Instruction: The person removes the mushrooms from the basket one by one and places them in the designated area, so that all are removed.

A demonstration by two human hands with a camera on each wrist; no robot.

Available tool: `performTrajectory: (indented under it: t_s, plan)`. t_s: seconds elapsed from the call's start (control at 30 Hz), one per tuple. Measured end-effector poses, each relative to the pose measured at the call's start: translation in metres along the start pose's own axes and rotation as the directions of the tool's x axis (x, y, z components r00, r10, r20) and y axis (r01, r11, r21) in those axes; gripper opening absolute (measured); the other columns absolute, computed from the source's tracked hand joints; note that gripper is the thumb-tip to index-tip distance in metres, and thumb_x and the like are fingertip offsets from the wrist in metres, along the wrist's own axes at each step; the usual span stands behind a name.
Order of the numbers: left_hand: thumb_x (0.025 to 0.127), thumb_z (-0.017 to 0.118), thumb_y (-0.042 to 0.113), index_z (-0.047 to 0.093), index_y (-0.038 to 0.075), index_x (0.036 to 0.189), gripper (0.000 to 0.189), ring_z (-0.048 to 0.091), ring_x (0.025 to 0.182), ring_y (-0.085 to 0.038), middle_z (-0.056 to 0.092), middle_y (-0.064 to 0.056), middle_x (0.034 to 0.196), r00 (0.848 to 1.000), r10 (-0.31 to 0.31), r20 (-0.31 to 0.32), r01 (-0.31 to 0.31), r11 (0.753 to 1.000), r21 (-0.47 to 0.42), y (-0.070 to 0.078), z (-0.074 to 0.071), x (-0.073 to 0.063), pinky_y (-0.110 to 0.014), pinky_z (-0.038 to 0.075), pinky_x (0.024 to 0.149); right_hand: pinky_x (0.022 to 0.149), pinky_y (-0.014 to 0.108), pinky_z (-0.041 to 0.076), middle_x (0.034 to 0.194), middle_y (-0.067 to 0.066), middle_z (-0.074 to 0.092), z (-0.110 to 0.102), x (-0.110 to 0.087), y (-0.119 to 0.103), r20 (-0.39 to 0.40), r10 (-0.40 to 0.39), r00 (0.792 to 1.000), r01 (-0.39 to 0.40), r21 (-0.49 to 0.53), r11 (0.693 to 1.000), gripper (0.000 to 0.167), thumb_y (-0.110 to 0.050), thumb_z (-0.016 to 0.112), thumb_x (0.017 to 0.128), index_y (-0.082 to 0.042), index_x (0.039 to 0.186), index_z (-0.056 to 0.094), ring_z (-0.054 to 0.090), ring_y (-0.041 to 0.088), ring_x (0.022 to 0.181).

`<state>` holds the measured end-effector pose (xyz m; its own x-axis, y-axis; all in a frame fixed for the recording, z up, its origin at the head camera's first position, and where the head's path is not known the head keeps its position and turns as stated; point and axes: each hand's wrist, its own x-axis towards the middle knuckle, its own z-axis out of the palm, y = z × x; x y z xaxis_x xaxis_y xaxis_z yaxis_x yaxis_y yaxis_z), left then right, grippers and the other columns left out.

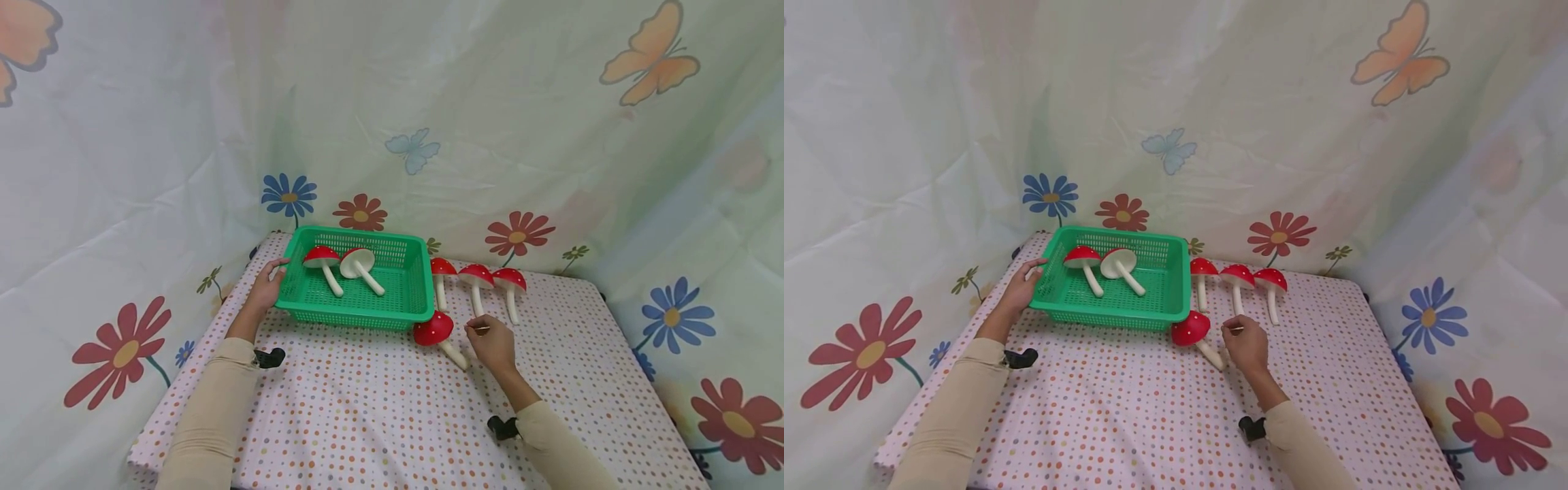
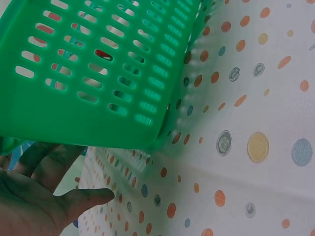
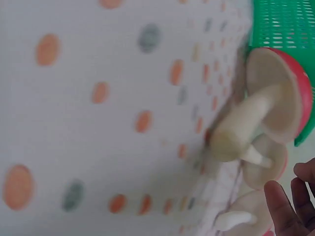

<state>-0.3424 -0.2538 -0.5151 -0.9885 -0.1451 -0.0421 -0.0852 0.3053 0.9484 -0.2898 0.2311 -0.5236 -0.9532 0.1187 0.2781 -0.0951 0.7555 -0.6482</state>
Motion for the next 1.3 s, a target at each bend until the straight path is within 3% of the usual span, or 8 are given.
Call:
performTrajectory:
  t_s: [0.23, 0.4, 0.6, 0.77, 0.97, 1.17, 1.3]
  plan:
    - [0.108, 0.034, 0.035, 0.038, 0.021, 0.150, 0.044, 0.016, 0.151, -0.036, 0.017, -0.009, 0.165, 1.000, 0.002, -0.006, -0.002, 1.000, -0.006, -0.001, 0.000, 0.000, -0.057, 0.019, 0.119, 0.058, 0.020, 0.050, 0.093, 0.011, 0.075, -0.009, 0.004, -0.013, -0.012, -0.050, 0.999, 0.050, 0.044, 0.998, 0.006, -0.014, 0.072, 0.088, -0.008, 0.090, 0.072, 0.072, 0.027, 0.083]
    - [0.108, 0.034, 0.034, 0.038, 0.020, 0.150, 0.044, 0.015, 0.151, -0.037, 0.017, -0.010, 0.165, 1.000, 0.012, -0.008, -0.012, 1.000, -0.006, -0.002, 0.001, 0.001, -0.058, 0.017, 0.120, 0.065, 0.029, 0.056, 0.096, 0.014, 0.073, -0.010, 0.005, -0.023, 0.020, -0.110, 0.994, 0.108, 0.071, 0.992, 0.009, -0.009, 0.071, 0.088, -0.004, 0.096, 0.071, 0.071, 0.030, 0.087]
    - [0.108, 0.034, 0.035, 0.038, 0.021, 0.150, 0.045, 0.017, 0.151, -0.036, 0.017, -0.010, 0.165, 1.000, 0.004, -0.011, -0.004, 1.000, -0.008, -0.003, 0.003, 0.002, -0.057, 0.019, 0.119, 0.069, 0.037, 0.058, 0.103, 0.016, 0.071, -0.009, 0.006, -0.030, 0.085, -0.065, 0.994, 0.060, 0.055, 0.997, 0.017, -0.012, 0.071, 0.090, -0.002, 0.104, 0.069, 0.069, 0.031, 0.092]
    - [0.108, 0.034, 0.037, 0.039, 0.022, 0.150, 0.045, 0.019, 0.150, -0.036, 0.018, -0.009, 0.165, 1.000, -0.005, -0.013, 0.005, 1.000, -0.017, -0.003, 0.002, 0.002, -0.057, 0.020, 0.119, 0.064, 0.033, 0.057, 0.103, 0.015, 0.071, -0.012, 0.013, -0.038, 0.050, -0.082, 0.995, 0.079, 0.072, 0.994, 0.016, -0.014, 0.069, 0.091, -0.003, 0.104, 0.069, 0.069, 0.031, 0.090]
    - [0.108, 0.034, 0.038, 0.039, 0.022, 0.150, 0.045, 0.017, 0.151, -0.036, 0.018, -0.009, 0.165, 1.000, 0.000, -0.015, 0.000, 1.000, -0.012, 0.000, -0.001, 0.003, -0.057, 0.018, 0.119, 0.059, 0.029, 0.057, 0.106, 0.015, 0.070, -0.014, 0.034, -0.074, 0.033, -0.128, 0.991, 0.120, 0.182, 0.976, 0.020, -0.017, 0.067, 0.094, -0.003, 0.108, 0.069, 0.068, 0.031, 0.090]
    - [0.108, 0.034, 0.035, 0.038, 0.020, 0.150, 0.045, 0.015, 0.151, -0.036, 0.018, -0.010, 0.165, 1.000, 0.016, -0.003, -0.016, 1.000, -0.015, -0.002, 0.001, 0.003, -0.057, 0.017, 0.120, 0.061, 0.031, 0.059, 0.110, 0.017, 0.066, 0.009, 0.057, -0.124, 0.163, -0.169, 0.972, 0.108, 0.328, 0.939, 0.025, -0.018, 0.067, 0.095, -0.002, 0.114, 0.066, 0.067, 0.029, 0.090]
    - [0.108, 0.034, 0.035, 0.039, 0.020, 0.149, 0.044, 0.017, 0.151, -0.037, 0.019, -0.011, 0.165, 1.000, 0.014, -0.009, -0.014, 1.000, -0.022, -0.003, 0.006, 0.002, -0.058, 0.019, 0.119, 0.066, 0.038, 0.060, 0.111, 0.016, 0.065, 0.041, 0.077, -0.152, 0.280, -0.149, 0.948, 0.016, 0.425, 0.905, 0.027, -0.019, 0.067, 0.095, -0.003, 0.117, 0.065, 0.069, 0.029, 0.091]
